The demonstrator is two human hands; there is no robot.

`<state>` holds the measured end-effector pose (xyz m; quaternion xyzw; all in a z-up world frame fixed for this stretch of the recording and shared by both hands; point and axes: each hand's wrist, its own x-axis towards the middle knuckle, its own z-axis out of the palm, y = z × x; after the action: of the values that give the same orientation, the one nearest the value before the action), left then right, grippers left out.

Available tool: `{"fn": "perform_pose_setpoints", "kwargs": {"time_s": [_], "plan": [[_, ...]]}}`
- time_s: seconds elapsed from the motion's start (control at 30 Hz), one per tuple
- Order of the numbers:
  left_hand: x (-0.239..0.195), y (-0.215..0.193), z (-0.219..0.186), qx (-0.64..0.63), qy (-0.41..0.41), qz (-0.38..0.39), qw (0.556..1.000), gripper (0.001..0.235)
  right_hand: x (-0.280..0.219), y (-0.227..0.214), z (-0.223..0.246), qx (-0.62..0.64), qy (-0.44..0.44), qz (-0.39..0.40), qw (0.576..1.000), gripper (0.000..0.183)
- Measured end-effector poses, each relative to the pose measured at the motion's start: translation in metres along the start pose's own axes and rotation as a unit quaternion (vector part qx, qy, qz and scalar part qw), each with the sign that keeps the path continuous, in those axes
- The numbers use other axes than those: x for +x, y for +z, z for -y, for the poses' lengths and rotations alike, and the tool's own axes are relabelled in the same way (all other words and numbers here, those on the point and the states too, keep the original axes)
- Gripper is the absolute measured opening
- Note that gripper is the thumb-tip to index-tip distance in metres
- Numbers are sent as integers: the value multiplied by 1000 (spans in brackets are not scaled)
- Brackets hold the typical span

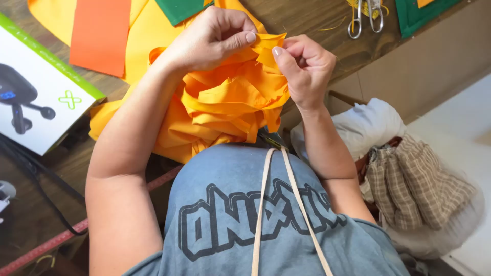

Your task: Trimming the edges of a yellow fabric piece using scissors

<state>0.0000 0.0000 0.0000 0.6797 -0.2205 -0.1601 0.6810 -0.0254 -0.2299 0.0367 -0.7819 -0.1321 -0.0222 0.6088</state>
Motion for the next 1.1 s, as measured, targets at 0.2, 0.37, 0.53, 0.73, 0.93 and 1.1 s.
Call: {"fn": "perform_pose_setpoints", "kwargs": {"time_s": [0.2,0.37,0.53,0.73,0.93,1.1], "plan": [[1,12,-27,118,8,-86,989,21,27,-18,5,124,89,79,985,43],[5,20,-20,117,4,-115,986,26,39,-26,-2,91,80,110,987,18],[7,21,-6,19,44,-107,993,15,42,-21,-2,55,8,151,987,8],[4,16,-17,-10,-2,-77,997,12,44,-18,9,-33,-173,174,969,5],[3,17,-16,-83,-13,-24,996,21,39,-19,1,-99,-278,152,943,6],[4,18,-17,-103,-65,-50,991,17,40,-13,1,-104,-361,129,918,6]]}}
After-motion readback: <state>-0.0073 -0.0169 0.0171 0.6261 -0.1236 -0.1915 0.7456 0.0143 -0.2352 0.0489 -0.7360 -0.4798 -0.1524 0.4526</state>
